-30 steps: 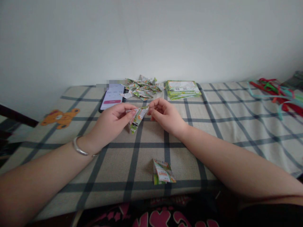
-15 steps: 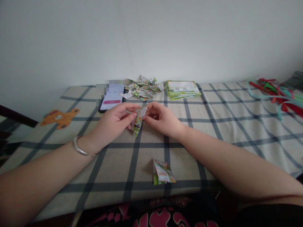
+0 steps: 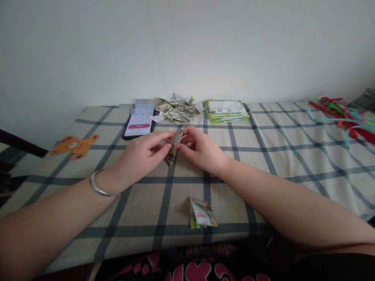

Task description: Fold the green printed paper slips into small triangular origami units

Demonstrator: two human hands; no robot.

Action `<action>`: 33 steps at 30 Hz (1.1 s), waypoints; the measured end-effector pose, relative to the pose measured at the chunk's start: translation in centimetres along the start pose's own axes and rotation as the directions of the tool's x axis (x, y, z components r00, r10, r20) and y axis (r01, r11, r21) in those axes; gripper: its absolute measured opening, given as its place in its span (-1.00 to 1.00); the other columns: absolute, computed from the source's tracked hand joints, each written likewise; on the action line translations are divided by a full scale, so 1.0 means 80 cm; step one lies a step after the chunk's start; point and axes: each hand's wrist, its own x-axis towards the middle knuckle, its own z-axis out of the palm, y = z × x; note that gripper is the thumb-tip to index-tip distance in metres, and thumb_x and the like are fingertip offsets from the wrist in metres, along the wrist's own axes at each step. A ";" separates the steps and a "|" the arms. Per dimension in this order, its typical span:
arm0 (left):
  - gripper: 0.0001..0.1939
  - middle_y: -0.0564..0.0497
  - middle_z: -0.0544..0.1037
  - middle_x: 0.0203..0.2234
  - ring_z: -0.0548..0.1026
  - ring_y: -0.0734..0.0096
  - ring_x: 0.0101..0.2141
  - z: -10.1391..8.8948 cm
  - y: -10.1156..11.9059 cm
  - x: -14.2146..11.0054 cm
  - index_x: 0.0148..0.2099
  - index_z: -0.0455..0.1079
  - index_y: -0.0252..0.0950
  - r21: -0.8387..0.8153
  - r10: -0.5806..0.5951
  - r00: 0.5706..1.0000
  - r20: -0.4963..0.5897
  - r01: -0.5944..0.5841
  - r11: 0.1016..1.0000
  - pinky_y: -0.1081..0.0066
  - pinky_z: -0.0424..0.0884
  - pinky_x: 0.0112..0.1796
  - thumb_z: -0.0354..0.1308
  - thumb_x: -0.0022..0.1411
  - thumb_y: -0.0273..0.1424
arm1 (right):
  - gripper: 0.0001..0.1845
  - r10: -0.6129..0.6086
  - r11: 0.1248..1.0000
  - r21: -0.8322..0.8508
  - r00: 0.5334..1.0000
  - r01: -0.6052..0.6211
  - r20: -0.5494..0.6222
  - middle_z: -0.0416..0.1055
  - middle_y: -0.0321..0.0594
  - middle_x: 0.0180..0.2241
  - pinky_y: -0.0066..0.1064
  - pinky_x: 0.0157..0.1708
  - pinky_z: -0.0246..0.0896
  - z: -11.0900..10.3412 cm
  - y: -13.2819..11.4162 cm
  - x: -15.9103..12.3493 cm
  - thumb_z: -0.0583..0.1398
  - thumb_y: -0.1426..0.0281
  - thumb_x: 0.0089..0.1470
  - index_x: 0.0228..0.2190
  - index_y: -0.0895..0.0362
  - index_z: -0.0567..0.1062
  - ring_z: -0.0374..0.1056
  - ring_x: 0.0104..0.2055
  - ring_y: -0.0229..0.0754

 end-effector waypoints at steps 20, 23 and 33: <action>-0.51 -0.09 0.52 0.00 0.59 0.33 -0.18 0.011 -0.002 -0.002 0.22 0.24 -0.28 -0.164 -0.017 0.998 0.057 0.027 0.986 0.29 0.55 -0.11 0.15 0.25 -0.39 | -0.60 -0.070 0.981 -0.179 0.998 0.069 0.003 0.56 -0.26 -0.28 -0.41 -0.36 0.33 -0.002 -0.016 -0.004 0.21 0.34 0.13 -0.02 0.08 0.25 0.47 -0.34 -0.25; -0.53 -0.09 0.52 0.02 0.60 0.36 -0.17 0.013 -0.005 -0.002 0.21 0.23 -0.26 -0.248 -0.022 0.997 0.076 0.040 0.968 0.32 0.55 -0.10 0.13 0.27 -0.41 | -0.61 -0.052 0.979 -0.196 0.999 0.051 -0.003 0.57 -0.26 -0.27 -0.41 -0.35 0.33 -0.003 -0.017 -0.004 0.20 0.37 0.13 -0.02 0.07 0.24 0.47 -0.35 -0.25; -0.55 -0.12 0.41 0.14 0.60 0.38 -0.17 0.013 -0.009 -0.002 0.17 0.17 -0.21 -0.356 -0.083 0.992 0.097 0.113 0.928 0.29 0.56 -0.08 0.14 0.26 -0.44 | -0.67 -0.047 0.965 -0.261 0.999 0.040 -0.022 0.60 -0.31 -0.37 -0.41 -0.40 0.28 -0.005 -0.017 -0.006 0.15 0.39 0.16 -0.03 0.06 0.27 0.52 -0.37 -0.20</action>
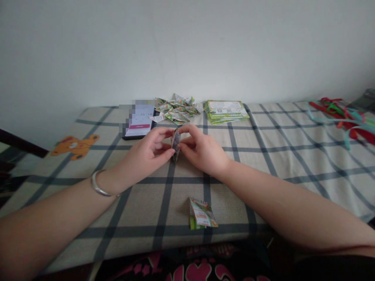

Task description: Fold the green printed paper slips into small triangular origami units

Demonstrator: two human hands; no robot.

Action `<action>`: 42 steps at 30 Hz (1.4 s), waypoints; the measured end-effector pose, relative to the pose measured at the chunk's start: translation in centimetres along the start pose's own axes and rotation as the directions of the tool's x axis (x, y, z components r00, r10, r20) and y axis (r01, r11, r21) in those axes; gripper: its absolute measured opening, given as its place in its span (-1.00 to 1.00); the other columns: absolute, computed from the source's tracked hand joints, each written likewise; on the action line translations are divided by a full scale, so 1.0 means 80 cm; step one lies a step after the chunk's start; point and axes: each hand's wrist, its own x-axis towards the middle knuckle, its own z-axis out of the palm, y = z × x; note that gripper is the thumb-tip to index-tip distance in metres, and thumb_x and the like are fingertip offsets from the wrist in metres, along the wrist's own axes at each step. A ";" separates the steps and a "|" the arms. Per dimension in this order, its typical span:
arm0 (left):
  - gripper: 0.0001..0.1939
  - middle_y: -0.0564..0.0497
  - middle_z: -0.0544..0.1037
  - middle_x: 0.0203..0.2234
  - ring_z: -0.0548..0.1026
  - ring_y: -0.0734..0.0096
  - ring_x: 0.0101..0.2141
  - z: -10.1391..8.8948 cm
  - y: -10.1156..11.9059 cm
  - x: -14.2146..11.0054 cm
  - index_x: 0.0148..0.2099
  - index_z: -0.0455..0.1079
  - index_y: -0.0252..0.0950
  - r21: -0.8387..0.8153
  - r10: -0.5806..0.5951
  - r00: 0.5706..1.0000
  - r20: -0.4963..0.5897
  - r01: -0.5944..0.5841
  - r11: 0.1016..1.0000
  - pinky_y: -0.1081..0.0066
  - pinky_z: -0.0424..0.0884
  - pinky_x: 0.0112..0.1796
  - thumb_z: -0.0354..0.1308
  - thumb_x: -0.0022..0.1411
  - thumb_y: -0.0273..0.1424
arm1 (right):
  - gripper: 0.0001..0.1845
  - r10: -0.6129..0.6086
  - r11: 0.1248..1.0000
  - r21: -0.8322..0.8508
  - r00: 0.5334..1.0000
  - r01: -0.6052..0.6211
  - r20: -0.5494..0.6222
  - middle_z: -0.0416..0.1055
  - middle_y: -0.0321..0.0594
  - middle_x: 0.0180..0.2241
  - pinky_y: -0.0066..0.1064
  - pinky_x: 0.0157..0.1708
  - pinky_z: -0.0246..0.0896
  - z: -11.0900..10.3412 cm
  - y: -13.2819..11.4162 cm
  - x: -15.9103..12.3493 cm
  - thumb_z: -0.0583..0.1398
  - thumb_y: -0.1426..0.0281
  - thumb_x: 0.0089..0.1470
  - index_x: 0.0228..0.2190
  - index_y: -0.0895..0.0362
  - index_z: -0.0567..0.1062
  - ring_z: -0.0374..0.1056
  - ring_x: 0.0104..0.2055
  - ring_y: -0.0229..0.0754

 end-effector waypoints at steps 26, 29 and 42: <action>-0.66 -0.05 0.52 -0.04 0.52 0.35 -0.04 -0.011 0.007 0.003 0.06 0.33 -0.29 0.224 0.066 0.997 0.037 -0.073 0.972 0.28 0.46 0.03 0.11 0.23 -0.53 | -0.82 0.000 0.973 -0.228 0.998 -0.016 -0.066 0.60 -0.25 -0.34 -0.41 -0.38 0.29 -0.011 0.000 0.003 0.20 0.35 0.12 -0.27 0.07 0.60 0.47 -0.35 -0.20; -0.65 -0.05 0.52 -0.03 0.50 0.35 -0.03 -0.013 0.007 0.003 0.08 0.34 -0.30 0.258 0.063 0.996 0.063 -0.077 0.963 0.29 0.45 0.02 0.11 0.23 -0.52 | -0.84 0.004 0.977 -0.210 0.997 -0.019 -0.071 0.59 -0.25 -0.35 -0.41 -0.38 0.31 -0.012 0.001 0.004 0.22 0.37 0.09 -0.27 0.08 0.59 0.47 -0.35 -0.21; -0.66 -0.06 0.55 -0.05 0.51 0.27 -0.06 -0.016 0.005 0.006 0.07 0.37 -0.31 0.380 0.052 0.992 0.115 -0.092 0.920 0.22 0.42 0.01 0.12 0.23 -0.45 | -0.66 -0.037 0.993 -0.110 0.998 0.031 -0.050 0.59 -0.24 -0.27 -0.46 -0.37 0.39 -0.010 0.011 0.005 0.21 0.49 0.03 -0.10 0.10 0.52 0.50 -0.38 -0.27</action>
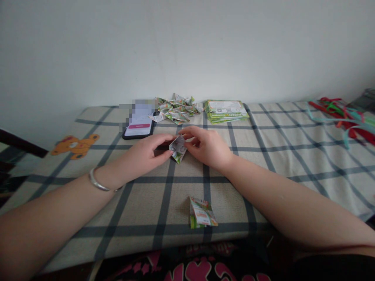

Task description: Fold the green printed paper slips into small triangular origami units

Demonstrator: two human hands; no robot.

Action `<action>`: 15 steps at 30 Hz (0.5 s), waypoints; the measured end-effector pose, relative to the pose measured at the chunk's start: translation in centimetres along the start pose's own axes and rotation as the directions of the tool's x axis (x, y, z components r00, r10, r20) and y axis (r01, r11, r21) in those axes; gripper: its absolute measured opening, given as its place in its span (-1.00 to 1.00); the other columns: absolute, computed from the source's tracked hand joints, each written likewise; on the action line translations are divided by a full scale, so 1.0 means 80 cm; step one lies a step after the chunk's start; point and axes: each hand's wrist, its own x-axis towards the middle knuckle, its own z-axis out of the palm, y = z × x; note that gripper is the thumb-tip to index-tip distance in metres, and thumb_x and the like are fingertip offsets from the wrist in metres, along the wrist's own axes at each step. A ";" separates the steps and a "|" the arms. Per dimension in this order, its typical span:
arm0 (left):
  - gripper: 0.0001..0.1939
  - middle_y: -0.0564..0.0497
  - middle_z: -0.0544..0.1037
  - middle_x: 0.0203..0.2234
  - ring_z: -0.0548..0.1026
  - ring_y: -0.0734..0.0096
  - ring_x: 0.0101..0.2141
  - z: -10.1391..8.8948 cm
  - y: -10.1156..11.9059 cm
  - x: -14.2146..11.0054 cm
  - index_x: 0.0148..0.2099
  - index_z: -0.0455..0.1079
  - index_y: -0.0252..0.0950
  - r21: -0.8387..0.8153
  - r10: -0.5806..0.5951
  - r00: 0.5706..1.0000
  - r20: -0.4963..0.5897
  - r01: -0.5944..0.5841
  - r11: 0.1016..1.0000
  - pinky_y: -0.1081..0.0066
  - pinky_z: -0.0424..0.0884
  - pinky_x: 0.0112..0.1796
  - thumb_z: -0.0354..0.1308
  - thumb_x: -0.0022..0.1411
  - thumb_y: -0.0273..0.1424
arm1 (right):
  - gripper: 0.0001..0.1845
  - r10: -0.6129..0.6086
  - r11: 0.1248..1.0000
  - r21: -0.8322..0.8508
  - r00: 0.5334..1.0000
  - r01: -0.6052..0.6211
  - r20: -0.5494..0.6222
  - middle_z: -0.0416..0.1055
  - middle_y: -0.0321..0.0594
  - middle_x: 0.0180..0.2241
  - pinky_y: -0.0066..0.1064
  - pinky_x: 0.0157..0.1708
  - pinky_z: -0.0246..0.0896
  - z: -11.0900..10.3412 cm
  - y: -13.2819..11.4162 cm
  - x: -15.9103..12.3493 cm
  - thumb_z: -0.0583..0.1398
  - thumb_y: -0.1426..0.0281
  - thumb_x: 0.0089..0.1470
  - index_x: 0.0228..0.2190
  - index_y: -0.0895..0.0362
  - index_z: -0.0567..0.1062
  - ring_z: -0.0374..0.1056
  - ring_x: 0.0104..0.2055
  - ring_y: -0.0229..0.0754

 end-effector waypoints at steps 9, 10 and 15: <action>-0.67 -0.05 0.57 -0.05 0.51 0.27 -0.03 -0.005 -0.006 0.000 0.05 0.42 -0.28 0.056 0.074 0.996 0.057 -0.077 0.995 0.23 0.42 0.04 0.11 0.24 -0.43 | -0.73 -0.145 0.988 -0.036 0.985 0.149 0.098 0.58 -0.24 -0.33 -0.48 -0.39 0.32 -0.011 0.002 0.001 0.18 0.52 0.08 -0.19 0.13 0.58 0.45 -0.37 -0.29; -0.67 -0.04 0.56 -0.02 0.51 0.28 -0.01 -0.006 -0.008 0.000 0.06 0.43 -0.26 0.050 0.096 0.993 0.069 -0.100 0.994 0.22 0.40 0.07 0.10 0.25 -0.42 | -0.75 -0.170 0.983 -0.043 0.978 0.176 0.119 0.58 -0.23 -0.32 -0.47 -0.38 0.32 -0.013 0.004 0.001 0.18 0.51 0.09 -0.19 0.13 0.58 0.46 -0.36 -0.28; -0.69 -0.01 0.56 0.02 0.50 0.31 0.04 -0.007 -0.015 0.001 0.04 0.48 -0.20 0.059 0.172 0.981 0.085 -0.177 0.982 0.19 0.37 0.13 0.08 0.28 -0.41 | -0.79 -0.292 0.951 -0.036 0.926 0.309 0.238 0.59 -0.20 -0.18 -0.37 -0.21 0.38 -0.018 0.012 0.003 0.18 0.47 0.14 -0.20 0.08 0.58 0.50 -0.18 -0.19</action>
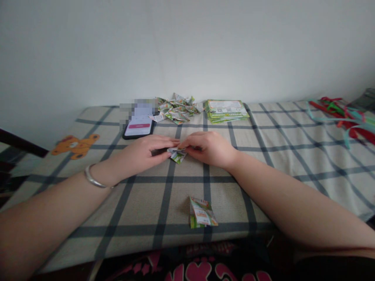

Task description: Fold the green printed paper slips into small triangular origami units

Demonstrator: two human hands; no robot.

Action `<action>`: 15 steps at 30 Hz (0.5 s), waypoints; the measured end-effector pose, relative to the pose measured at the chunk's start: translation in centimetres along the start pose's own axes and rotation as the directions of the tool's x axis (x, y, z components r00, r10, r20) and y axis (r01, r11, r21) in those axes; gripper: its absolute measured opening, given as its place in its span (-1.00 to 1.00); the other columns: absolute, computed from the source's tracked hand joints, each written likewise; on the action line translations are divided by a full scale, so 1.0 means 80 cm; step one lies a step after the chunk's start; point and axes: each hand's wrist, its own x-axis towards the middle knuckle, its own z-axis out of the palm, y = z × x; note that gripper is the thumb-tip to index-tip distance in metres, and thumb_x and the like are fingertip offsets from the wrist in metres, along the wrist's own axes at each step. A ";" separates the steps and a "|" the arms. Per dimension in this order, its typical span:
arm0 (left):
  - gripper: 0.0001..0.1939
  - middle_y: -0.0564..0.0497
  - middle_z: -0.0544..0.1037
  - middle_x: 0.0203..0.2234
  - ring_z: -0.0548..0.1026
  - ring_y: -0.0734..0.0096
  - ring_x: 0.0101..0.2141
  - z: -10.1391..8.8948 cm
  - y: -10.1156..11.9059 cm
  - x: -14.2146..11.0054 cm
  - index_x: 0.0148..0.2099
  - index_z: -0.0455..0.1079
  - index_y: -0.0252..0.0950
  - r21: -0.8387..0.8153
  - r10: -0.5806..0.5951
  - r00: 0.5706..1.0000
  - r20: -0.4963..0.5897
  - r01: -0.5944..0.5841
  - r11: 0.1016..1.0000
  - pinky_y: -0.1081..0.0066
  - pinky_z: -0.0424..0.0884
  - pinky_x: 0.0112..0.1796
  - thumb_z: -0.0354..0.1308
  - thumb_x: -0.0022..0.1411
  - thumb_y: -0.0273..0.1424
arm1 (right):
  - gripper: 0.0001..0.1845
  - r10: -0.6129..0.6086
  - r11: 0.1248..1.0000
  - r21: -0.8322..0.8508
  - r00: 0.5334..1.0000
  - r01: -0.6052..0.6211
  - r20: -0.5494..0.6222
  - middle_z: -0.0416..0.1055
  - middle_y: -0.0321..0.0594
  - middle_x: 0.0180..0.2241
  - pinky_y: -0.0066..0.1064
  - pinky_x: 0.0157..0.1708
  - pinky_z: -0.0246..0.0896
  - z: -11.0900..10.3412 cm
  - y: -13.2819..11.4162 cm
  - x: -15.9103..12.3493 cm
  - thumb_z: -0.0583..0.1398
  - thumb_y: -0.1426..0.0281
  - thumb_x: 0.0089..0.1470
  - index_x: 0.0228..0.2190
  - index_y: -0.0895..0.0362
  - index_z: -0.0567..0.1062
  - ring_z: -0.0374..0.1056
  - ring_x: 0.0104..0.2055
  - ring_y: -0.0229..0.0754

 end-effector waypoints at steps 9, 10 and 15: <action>-0.72 -0.06 0.54 -0.07 0.50 0.33 -0.07 -0.002 -0.001 -0.002 0.00 0.50 -0.25 0.062 0.033 0.999 0.011 -0.034 0.998 0.27 0.43 0.02 0.08 0.29 -0.42 | -0.79 -0.033 0.999 -0.033 0.997 0.035 0.064 0.59 -0.21 -0.15 -0.38 -0.21 0.37 0.000 -0.004 0.001 0.17 0.44 0.17 -0.20 0.08 0.58 0.51 -0.17 -0.19; -0.72 -0.08 0.53 -0.10 0.49 0.32 -0.09 -0.002 0.001 -0.002 0.01 0.49 -0.28 0.066 0.024 1.000 0.016 -0.025 0.998 0.27 0.44 -0.01 0.07 0.30 -0.41 | -0.79 -0.032 0.998 -0.055 0.998 0.036 0.063 0.59 -0.21 -0.16 -0.40 -0.23 0.36 0.000 -0.004 0.001 0.16 0.44 0.17 -0.20 0.09 0.58 0.51 -0.18 -0.19; -0.68 -0.11 0.51 -0.20 0.44 0.21 -0.11 -0.002 0.012 -0.001 0.06 0.43 -0.37 0.154 -0.039 0.999 0.019 0.035 0.987 0.19 0.40 -0.02 0.10 0.30 -0.39 | -0.81 0.071 0.975 -0.210 0.997 -0.076 -0.029 0.59 -0.21 -0.31 -0.44 -0.35 0.29 0.004 -0.006 0.000 0.18 0.45 0.10 -0.24 0.13 0.56 0.49 -0.34 -0.21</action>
